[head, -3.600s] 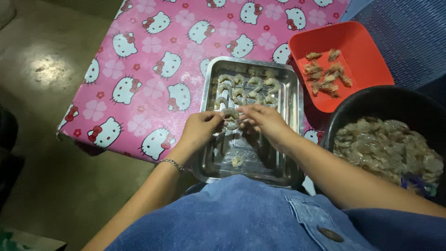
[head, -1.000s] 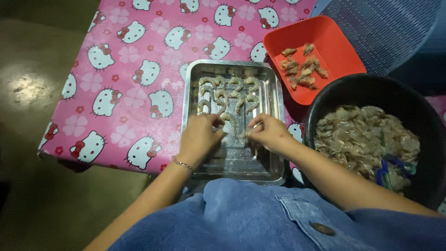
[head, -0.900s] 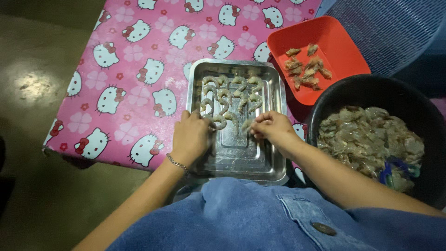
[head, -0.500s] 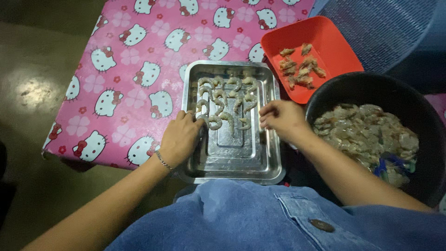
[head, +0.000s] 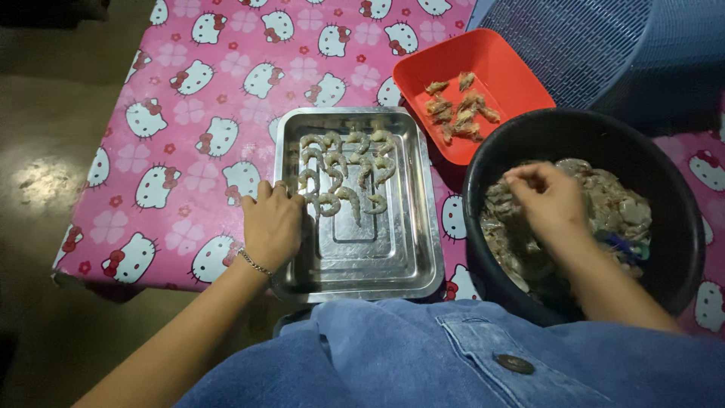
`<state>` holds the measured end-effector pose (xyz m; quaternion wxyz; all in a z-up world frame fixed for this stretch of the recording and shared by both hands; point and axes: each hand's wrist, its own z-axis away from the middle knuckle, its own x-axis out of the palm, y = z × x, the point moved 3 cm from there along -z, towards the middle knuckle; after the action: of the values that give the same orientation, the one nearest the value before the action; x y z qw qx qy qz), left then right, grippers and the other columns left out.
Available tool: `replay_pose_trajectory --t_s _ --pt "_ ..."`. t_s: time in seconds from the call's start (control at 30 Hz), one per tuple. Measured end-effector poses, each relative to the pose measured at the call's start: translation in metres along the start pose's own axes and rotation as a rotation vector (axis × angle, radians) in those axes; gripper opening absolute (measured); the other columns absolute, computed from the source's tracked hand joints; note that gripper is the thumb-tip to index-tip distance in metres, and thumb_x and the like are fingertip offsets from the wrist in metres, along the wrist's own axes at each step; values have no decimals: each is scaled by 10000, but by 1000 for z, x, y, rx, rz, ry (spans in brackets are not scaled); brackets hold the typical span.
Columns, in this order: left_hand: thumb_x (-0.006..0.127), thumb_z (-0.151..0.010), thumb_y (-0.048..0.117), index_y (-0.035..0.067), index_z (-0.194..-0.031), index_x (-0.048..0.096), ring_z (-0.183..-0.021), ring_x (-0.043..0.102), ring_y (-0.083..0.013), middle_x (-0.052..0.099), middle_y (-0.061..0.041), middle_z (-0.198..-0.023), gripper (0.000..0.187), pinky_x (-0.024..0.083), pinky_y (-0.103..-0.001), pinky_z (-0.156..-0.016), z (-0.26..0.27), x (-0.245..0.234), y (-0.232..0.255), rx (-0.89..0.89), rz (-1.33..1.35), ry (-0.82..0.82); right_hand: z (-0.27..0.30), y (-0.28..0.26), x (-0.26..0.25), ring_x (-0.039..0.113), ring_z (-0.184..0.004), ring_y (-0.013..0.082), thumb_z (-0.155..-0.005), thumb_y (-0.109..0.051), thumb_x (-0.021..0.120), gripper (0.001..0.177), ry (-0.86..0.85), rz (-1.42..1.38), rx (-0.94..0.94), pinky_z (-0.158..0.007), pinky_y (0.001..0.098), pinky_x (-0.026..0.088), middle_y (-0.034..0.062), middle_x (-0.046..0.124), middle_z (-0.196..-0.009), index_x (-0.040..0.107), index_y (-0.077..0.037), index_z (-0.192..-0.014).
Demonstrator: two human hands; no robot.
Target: The person cleans raw shrimp by removing their heads and shells by hand and using scissors. They place the cleaned shrimp on a metal tray and the discarded shells into a red bowl.
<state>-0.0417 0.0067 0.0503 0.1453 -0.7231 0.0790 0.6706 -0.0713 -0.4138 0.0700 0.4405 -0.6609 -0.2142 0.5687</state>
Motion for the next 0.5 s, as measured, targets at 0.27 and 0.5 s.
replay_pose_trajectory --t_s 0.27,0.5 --pt "821 -726 336 118 -931 742 -894 687 -321 756 -83 -789 309 447 -575 -796 1 -10 -2 -27 276 -66 -6 -6 25 575 -682 72 -967 -143 704 136 -19 31 -84 -617 253 457 1 685 -804 761 -71 -1067" --pt "786 -801 327 119 -969 803 -862 744 -332 767 -148 -904 267 582 -430 -789 -6 19 13 -219 726 -140 -2 -7 29 549 -624 83 -960 -147 688 145 -28 -22 -12 -571 273 430 -20 635 -739 751 -87 -1076"
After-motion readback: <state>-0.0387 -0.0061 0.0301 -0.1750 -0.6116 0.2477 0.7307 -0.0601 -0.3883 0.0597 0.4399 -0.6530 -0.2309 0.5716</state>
